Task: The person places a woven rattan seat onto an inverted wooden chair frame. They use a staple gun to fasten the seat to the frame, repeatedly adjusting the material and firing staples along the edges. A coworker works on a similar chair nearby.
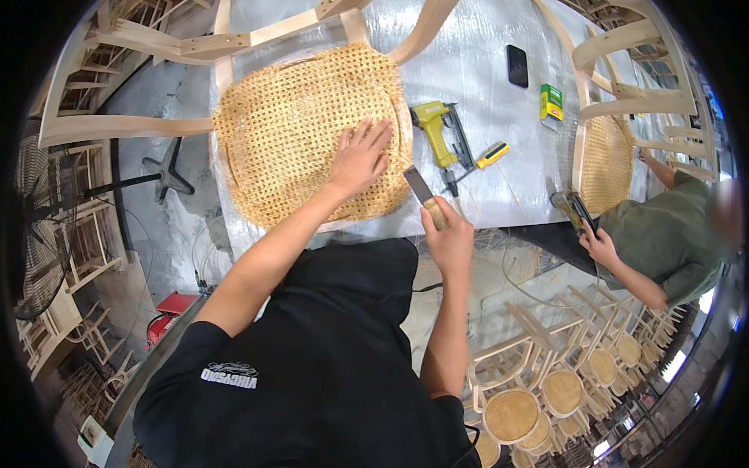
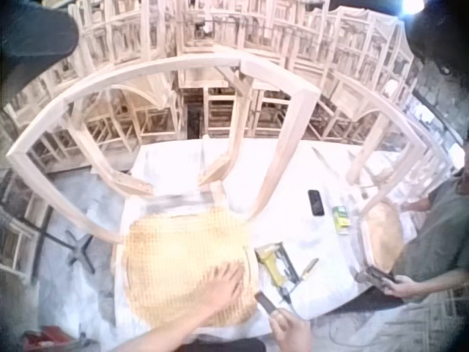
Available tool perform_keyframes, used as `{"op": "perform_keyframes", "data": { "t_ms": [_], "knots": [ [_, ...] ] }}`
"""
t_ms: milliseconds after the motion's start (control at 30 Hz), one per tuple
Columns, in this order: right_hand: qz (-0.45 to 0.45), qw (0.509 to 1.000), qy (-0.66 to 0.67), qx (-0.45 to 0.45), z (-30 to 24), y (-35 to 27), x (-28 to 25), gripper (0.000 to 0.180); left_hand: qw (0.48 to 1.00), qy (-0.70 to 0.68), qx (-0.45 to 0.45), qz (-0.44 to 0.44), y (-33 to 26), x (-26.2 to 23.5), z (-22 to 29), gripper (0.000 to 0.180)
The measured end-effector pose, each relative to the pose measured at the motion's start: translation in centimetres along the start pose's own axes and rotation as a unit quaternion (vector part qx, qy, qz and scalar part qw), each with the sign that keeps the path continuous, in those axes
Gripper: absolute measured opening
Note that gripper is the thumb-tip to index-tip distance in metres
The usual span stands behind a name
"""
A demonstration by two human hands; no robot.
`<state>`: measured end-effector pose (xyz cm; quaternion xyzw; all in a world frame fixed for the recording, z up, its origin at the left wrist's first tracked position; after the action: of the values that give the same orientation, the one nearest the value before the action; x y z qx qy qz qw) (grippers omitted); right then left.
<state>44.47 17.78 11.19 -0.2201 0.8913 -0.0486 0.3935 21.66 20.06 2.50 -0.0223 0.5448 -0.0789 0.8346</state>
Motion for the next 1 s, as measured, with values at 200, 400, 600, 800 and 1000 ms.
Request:
{"op": "perform_keyframes", "data": {
  "t_ms": [200, 400, 600, 800, 1000],
  "knots": [
    [0.005, 1.000, -0.013, 0.003, 0.6, 0.8, -0.9, 0.035, 1.000, -0.012, 0.002, 0.007, 0.7, -0.6, 1.3, 0.056],
    [0.000, 1.000, -0.024, 0.008, 0.4, 0.8, -1.5, 0.034, 0.999, -0.030, -0.006, 0.022, 1.3, -0.8, 1.5, 0.051],
    [0.001, 0.999, -0.046, 0.009, -0.3, 0.1, -1.5, 0.034, 0.998, -0.051, 0.005, 0.024, 1.1, -0.5, 1.1, 0.050],
    [0.015, 0.998, -0.058, 0.016, -0.2, -1.3, -1.8, 0.035, 0.995, -0.038, -0.058, 0.075, -4.0, -1.4, -2.5, 0.052],
    [0.011, 0.999, -0.052, 0.014, -0.1, -2.0, -1.0, 0.036, 0.988, -0.020, -0.155, 0.000, -7.8, -1.1, -6.9, 0.051]
  ]
}}
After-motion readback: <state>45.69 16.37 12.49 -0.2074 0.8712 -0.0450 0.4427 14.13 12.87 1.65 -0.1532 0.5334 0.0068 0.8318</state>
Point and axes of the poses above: each hand's wrist, its own y-axis towards the middle knuckle, its own x-axis out of the palm, z = x × y, the point moved 3 cm from there along y, towards the middle knuckle, and after that the axes turned 14 degrees about -z, right-handed, at the moved point
